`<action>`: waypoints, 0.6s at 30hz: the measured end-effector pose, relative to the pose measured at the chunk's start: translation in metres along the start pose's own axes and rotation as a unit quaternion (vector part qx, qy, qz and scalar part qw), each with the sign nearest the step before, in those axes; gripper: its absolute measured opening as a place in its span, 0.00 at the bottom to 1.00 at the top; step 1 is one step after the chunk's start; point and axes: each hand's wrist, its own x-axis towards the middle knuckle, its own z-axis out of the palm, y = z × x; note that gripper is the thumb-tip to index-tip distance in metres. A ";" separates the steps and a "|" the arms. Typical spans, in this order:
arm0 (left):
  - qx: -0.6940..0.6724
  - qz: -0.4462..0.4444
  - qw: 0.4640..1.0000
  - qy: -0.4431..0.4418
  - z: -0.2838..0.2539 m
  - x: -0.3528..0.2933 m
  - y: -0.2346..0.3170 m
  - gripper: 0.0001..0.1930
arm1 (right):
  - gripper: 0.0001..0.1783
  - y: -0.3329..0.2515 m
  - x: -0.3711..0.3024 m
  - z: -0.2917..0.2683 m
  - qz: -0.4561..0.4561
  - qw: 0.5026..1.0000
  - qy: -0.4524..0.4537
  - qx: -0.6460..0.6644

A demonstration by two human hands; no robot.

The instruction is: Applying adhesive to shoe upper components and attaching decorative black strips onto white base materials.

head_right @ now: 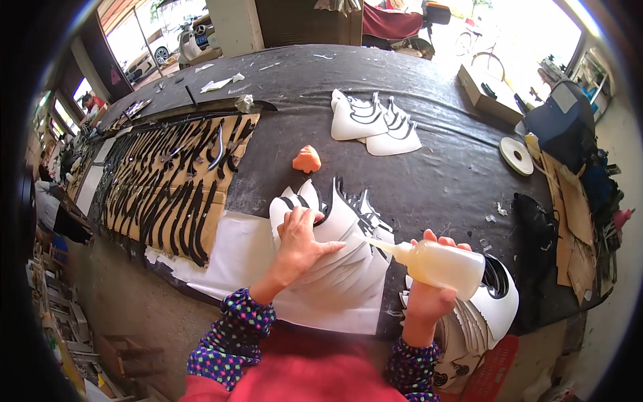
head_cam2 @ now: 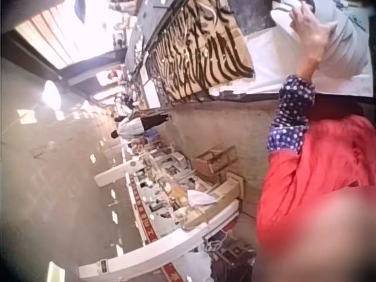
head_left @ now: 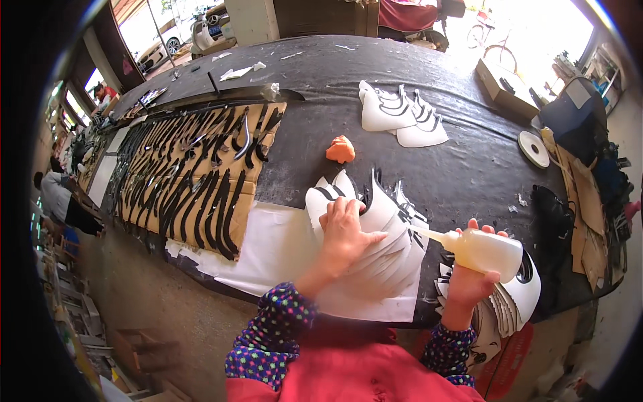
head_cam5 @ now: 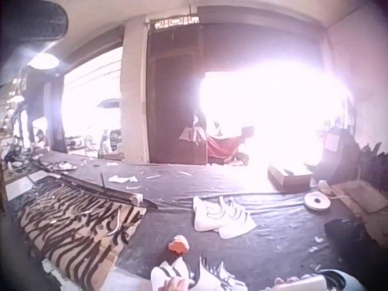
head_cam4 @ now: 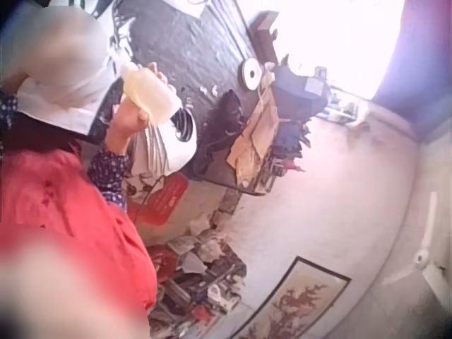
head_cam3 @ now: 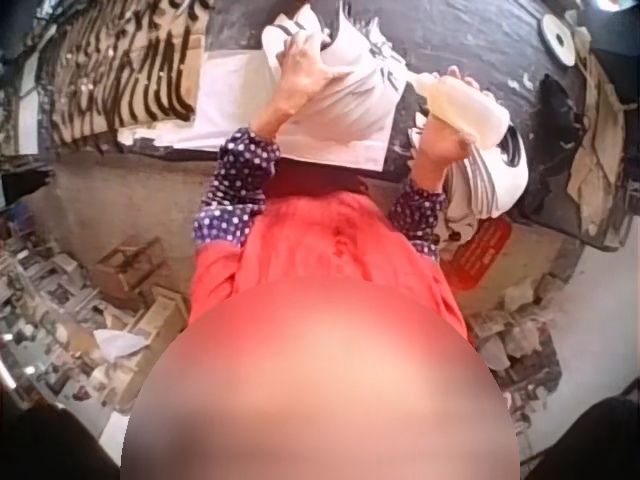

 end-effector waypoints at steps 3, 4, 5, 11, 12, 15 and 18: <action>-0.076 0.036 0.996 -0.003 -0.011 -0.011 -0.004 0.31 | 0.45 -0.023 -0.013 -0.002 -0.020 1.000 -0.006 -0.003; -0.104 0.048 0.993 -0.008 -0.016 -0.013 -0.007 0.31 | 0.46 -0.028 -0.016 -0.003 -0.025 1.000 -0.011 -0.009; -0.125 0.047 0.991 -0.022 -0.021 -0.016 -0.009 0.31 | 0.46 -0.032 -0.019 -0.004 -0.029 1.000 -0.007 -0.004; -0.050 0.060 0.991 -0.111 -0.026 -0.031 -0.012 0.25 | 0.46 -0.037 -0.033 -0.010 -0.021 1.000 0.002 0.022; -0.036 0.074 0.991 -0.108 -0.023 -0.030 -0.011 0.24 | 0.46 -0.036 -0.035 -0.010 -0.015 1.000 0.001 0.025; -0.057 0.107 0.983 -0.136 -0.013 -0.029 -0.010 0.16 | 0.45 -0.031 -0.038 -0.009 -0.003 0.999 -0.002 0.035; -0.150 0.176 0.963 -0.139 -0.006 -0.029 -0.011 0.21 | 0.45 -0.029 -0.039 -0.007 0.001 0.999 0.005 0.044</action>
